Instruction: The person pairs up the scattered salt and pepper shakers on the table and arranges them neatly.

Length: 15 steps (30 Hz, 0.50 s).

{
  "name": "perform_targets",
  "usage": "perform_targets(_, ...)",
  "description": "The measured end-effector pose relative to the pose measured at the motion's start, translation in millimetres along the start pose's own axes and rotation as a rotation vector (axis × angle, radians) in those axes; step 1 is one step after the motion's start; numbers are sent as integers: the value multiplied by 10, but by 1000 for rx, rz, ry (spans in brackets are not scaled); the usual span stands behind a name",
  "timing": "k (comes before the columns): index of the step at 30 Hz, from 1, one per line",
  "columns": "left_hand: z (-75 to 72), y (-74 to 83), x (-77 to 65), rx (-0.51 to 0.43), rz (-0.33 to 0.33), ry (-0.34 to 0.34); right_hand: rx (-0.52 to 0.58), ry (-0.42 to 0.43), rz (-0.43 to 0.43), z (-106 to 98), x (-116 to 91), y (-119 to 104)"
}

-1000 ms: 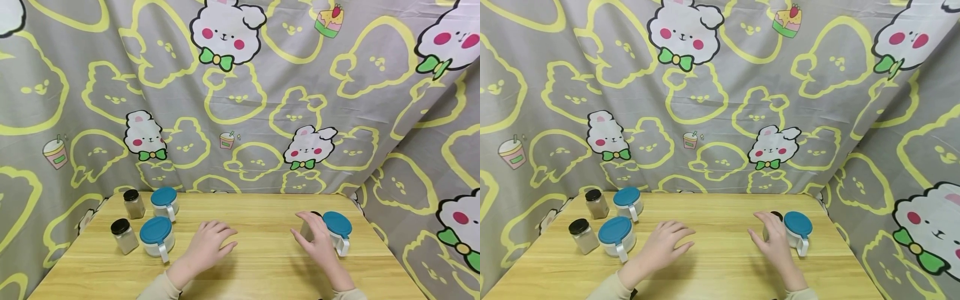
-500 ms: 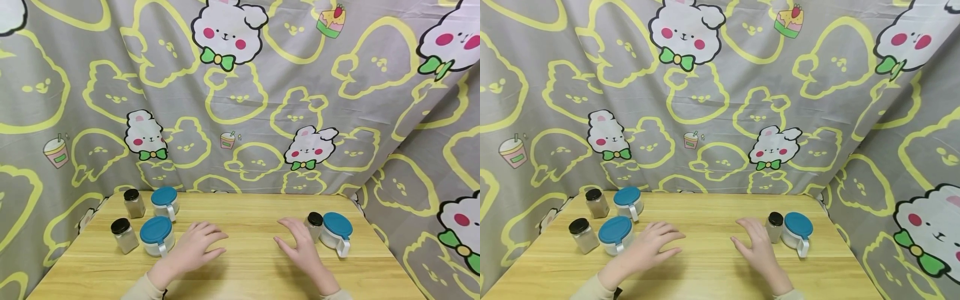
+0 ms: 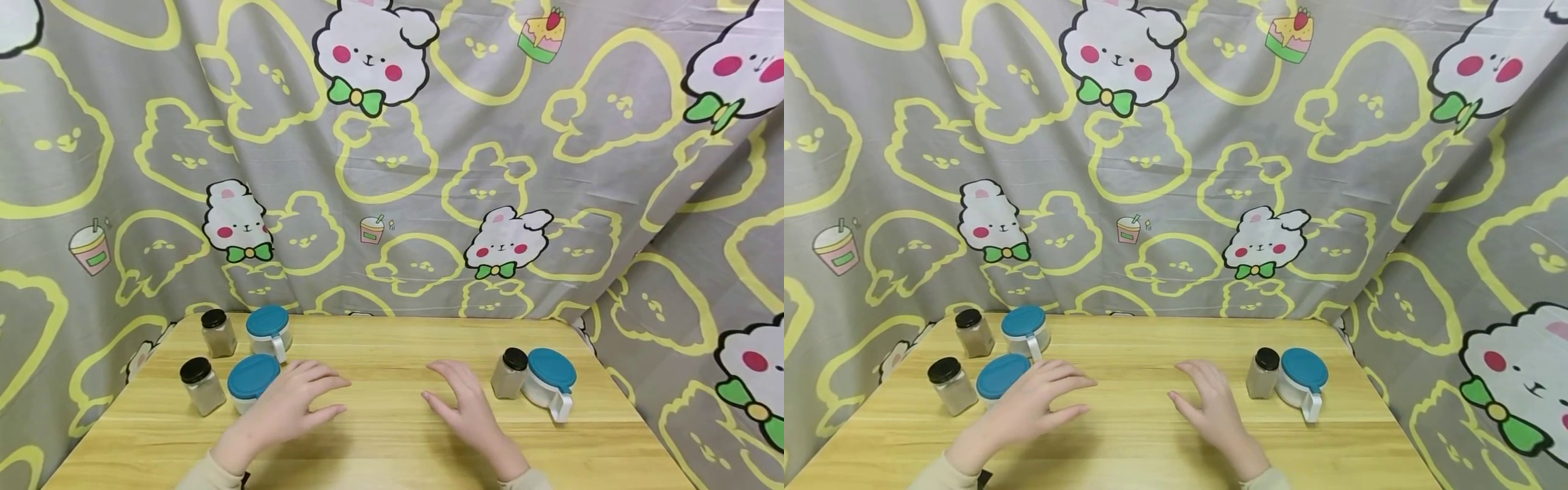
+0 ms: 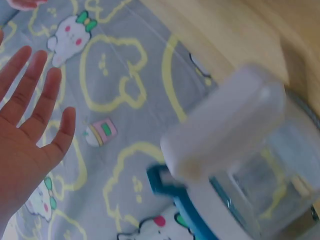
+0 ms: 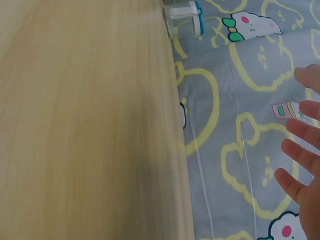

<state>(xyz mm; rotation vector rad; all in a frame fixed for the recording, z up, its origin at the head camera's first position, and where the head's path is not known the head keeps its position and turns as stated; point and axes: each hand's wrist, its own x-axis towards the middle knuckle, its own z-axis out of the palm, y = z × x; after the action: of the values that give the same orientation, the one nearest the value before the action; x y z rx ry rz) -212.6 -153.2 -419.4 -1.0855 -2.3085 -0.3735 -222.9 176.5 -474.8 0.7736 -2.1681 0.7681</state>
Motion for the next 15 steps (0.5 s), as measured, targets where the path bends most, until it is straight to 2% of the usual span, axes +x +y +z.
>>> perform_targets(8, -180, -187, -44, 10, -73, 51, 6, -13, -49, 201, 88, -106)
perform_targets(15, -327, -333, -116, 12, -90, 94, 6, -29, -27, 378, 178, -272)
